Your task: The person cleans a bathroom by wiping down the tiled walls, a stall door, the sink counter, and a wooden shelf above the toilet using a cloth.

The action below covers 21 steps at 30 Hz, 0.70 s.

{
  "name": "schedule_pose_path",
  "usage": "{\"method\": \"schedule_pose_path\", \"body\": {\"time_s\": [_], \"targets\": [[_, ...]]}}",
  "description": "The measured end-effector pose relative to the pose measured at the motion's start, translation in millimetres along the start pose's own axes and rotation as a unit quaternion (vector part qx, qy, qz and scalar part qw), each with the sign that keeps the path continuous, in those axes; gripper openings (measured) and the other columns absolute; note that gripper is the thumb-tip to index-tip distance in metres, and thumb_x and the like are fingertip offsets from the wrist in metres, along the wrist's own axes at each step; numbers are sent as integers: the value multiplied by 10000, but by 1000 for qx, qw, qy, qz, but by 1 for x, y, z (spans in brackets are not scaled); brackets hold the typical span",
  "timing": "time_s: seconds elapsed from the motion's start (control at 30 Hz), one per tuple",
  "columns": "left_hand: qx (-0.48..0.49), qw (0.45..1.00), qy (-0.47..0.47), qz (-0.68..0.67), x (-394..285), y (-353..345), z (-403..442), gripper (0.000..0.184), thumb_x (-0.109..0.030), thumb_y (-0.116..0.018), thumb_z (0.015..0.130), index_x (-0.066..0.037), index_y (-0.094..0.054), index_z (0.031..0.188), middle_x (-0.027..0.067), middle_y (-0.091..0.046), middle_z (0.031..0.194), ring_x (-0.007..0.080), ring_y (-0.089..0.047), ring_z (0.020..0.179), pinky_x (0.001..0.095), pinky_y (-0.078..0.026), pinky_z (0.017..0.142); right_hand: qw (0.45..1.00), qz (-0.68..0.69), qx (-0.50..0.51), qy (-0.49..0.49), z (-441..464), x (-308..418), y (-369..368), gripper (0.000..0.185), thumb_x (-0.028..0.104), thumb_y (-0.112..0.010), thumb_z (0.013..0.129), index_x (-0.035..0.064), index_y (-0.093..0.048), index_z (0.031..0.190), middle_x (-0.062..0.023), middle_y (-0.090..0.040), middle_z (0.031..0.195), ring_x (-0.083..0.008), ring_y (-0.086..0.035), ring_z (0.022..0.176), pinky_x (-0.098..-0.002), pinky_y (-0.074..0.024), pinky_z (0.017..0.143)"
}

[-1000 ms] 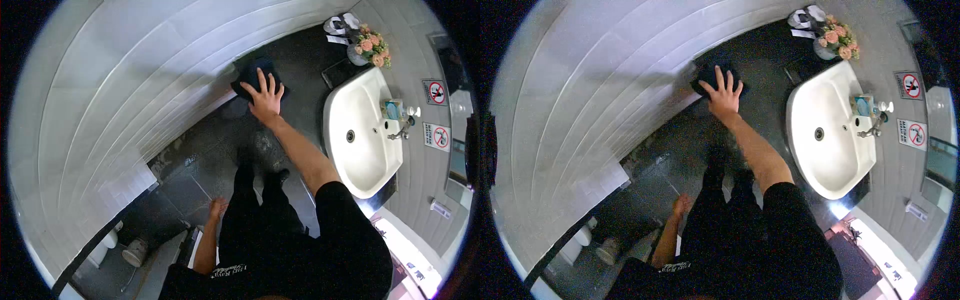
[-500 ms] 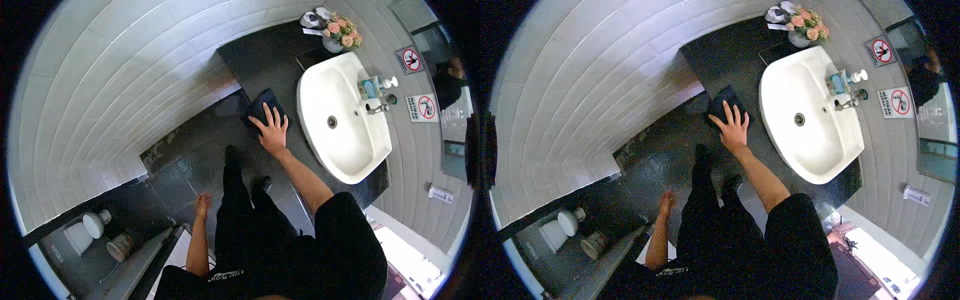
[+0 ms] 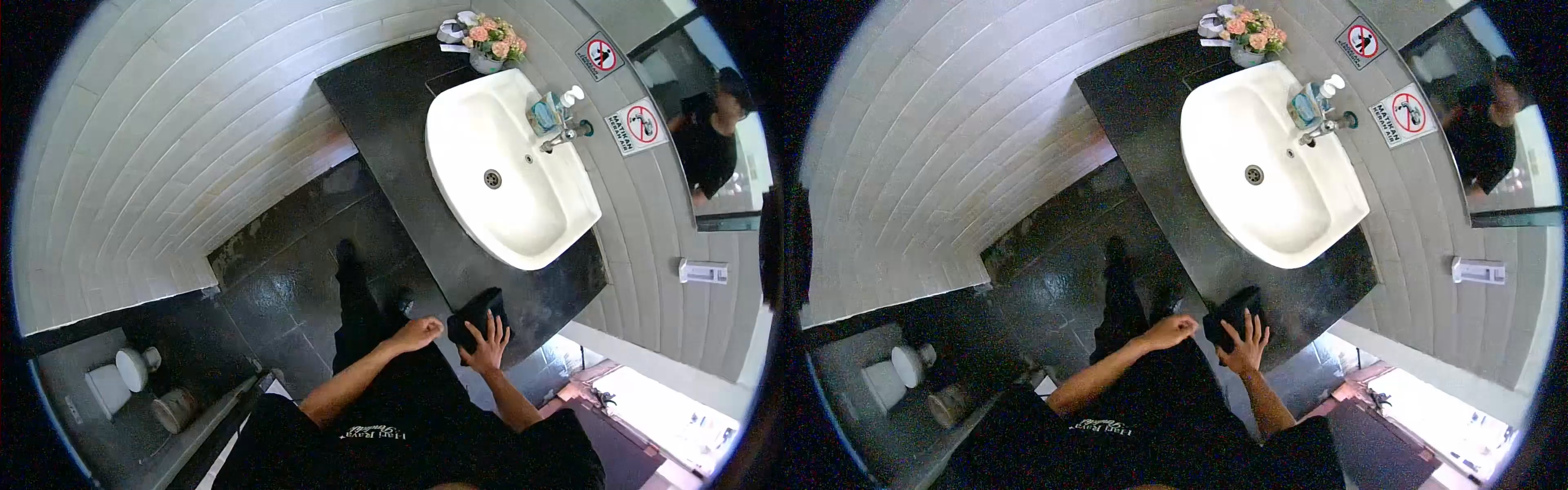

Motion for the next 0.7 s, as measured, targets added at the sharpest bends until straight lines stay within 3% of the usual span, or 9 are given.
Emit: {"method": "schedule_pose_path", "body": {"time_s": [0.03,0.13,0.27,0.33,0.43,0.53,0.7], "targets": [[8,999,-35,22,-7,-7,-3,315,-294,-536,957,-23,-611,1100,97,-687,959,169,-643,856,311,-506,780,1000,4,6,1,-2,-5,1,719,467,-756,663,379,-503,1330,-107,-158,1564,-368,-145,1421,-628,-72,1104],[32,998,-29,34,-14,-7,-9,295,-271,-556,949,-15,-617,1083,99,-686,951,179,-648,873,316,-505,793,1000,1,13,-2,2,-9,3,708,526,-718,685,364,-499,1339,-117,-147,1565,-378,-112,1427,-643,-54,1096],[-61,998,20,-2,-6,32,-20,338,-292,-559,934,-14,-602,1121,145,-676,959,240,-665,886,352,-508,794,1000,12,-27,-2,65,20,4,698,597,-654,709,361,-492,1345,-120,-137,1568,-395,-105,1423,-677,-45,1070],[-135,991,22,-5,-7,55,-21,297,-225,-560,946,-25,-573,1164,115,-675,986,188,-654,877,320,-511,777,999,-2,-26,24,121,52,14,703,627,-629,718,366,-476,1352,-115,-145,1566,-391,-135,1411,-674,-61,1067],[-213,976,-6,-38,-35,101,-24,299,-196,-527,970,-31,-530,1220,111,-667,1007,165,-646,856,304,-516,757,997,5,-37,67,202,108,17,728,540,-669,725,413,-401,1390,-90,-87,1577,-399,-149,1398,-687,-112,1048],[-271,960,-27,-71,-52,151,-20,286,-194,-498,985,-30,-530,1218,126,-659,997,172,-645,840,301,-517,758,999,-3,-19,50,276,163,26,727,543,-654,735,412,-386,1398,-86,-101,1571,-396,-123,1404,-664,-113,1063],[-311,945,-21,-102,-16,237,-24,284,-200,-490,991,-20,-536,1206,107,-642,1031,171,-632,875,301,-514,784,995,-3,-54,79,383,232,41,740,447,-685,765,400,-337,1417,-111,-91,1564,-409,-148,1397,-686,-143,1046]]}}
Point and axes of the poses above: each hand's wrist, its own z-axis towards the middle knuckle, its own y-axis out of the back of the hand, x = y × z, the point moved 2 cm from there along z, towards the middle knuckle
